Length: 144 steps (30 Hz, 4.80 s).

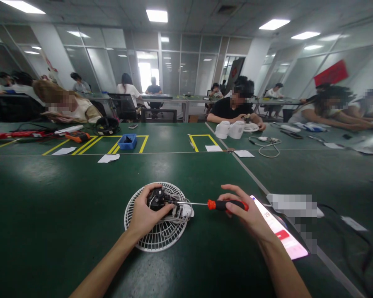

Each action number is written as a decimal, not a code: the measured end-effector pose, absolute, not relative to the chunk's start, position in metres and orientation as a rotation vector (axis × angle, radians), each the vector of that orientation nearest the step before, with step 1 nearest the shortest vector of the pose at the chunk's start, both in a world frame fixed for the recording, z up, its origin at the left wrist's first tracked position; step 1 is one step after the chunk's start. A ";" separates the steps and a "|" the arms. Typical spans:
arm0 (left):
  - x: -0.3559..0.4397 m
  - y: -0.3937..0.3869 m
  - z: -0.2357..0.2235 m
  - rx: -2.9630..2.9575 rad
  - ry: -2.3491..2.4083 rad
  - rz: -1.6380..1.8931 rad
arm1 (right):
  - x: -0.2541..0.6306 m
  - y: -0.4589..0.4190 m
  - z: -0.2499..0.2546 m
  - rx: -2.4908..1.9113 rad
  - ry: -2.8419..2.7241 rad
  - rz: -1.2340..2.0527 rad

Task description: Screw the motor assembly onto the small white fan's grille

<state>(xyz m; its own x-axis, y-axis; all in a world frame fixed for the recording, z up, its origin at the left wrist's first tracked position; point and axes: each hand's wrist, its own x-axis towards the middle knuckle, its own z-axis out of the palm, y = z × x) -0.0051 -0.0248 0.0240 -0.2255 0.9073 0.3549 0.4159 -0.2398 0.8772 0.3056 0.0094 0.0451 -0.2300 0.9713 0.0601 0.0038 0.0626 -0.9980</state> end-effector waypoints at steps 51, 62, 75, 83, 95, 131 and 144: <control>-0.009 -0.025 0.017 1.740 1.679 1.479 | 0.296 0.012 0.036 -1.290 -1.297 1.368; -0.008 -0.025 0.017 1.746 1.691 1.490 | 0.303 0.013 0.035 -1.075 -1.211 1.379; -0.007 -0.025 0.017 1.742 1.692 1.491 | 0.302 0.013 0.039 -1.192 -1.153 1.498; -0.006 -0.025 0.018 1.735 1.684 1.514 | 0.303 0.011 0.040 -1.115 -1.193 1.458; -0.007 -0.025 0.017 1.726 1.687 1.496 | 0.305 0.014 0.043 -1.207 -1.173 1.537; -0.007 -0.025 0.016 1.736 1.691 1.512 | 0.302 0.012 0.036 -0.901 -1.098 1.507; -0.006 -0.026 0.018 1.727 1.700 1.507 | 0.305 0.016 0.024 -0.830 -1.151 1.481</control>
<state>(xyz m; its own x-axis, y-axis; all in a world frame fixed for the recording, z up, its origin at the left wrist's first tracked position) -0.0062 -0.0258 0.0185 -0.2414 0.8561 0.4570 0.5566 -0.2636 0.7878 0.3053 0.0162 0.0239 -0.2232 0.9722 0.0704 -0.3081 -0.0019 -0.9513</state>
